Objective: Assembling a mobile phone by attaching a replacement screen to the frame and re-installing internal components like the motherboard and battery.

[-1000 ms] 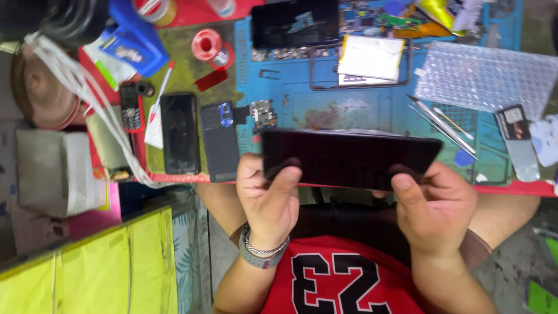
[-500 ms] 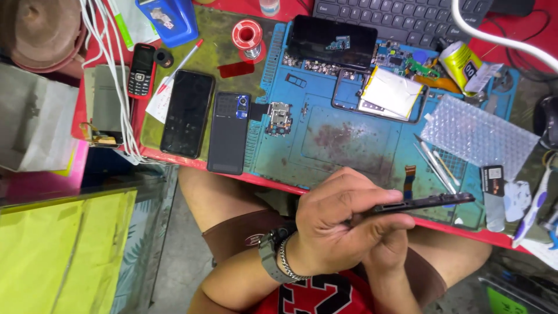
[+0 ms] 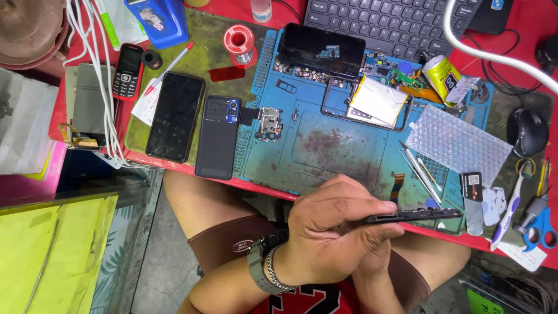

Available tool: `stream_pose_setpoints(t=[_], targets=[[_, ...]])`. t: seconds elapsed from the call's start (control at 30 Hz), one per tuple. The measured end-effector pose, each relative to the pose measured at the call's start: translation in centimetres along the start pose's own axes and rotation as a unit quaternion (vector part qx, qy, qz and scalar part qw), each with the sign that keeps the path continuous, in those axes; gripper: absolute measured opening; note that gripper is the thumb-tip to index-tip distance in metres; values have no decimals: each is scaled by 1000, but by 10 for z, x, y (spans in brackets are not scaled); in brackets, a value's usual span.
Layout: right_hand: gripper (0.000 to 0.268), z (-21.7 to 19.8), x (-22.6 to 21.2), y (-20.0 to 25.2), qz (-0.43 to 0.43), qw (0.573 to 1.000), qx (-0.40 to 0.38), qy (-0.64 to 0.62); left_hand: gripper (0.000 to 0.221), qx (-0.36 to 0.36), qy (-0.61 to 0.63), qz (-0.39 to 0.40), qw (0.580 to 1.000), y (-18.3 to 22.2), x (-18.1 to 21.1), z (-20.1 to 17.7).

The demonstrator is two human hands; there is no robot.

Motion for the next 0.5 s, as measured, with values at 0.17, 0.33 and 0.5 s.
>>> stream_pose_setpoints(t=[0.17,0.33,0.5], targets=[[50,-27,1,10,-11,1000,5,18,23,-4,4,5,1000,0,0,0],[54,-51,-5,12,-21,999,11,35,25,-12,-6,11,1000,-1,2,0],[59,-57,-29,2,-31,998,17,52,23,-52,-28,41,997,-5,6,2]])
Point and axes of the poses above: each hand's wrist, its own y-axis away from the middle knuckle, its own z-axis out of the palm, x = y × z, the point moved 9 cm from there along -y, towards the middle knuckle, and after that the axes turned 3 degrees about z, right-handed, at the moved point
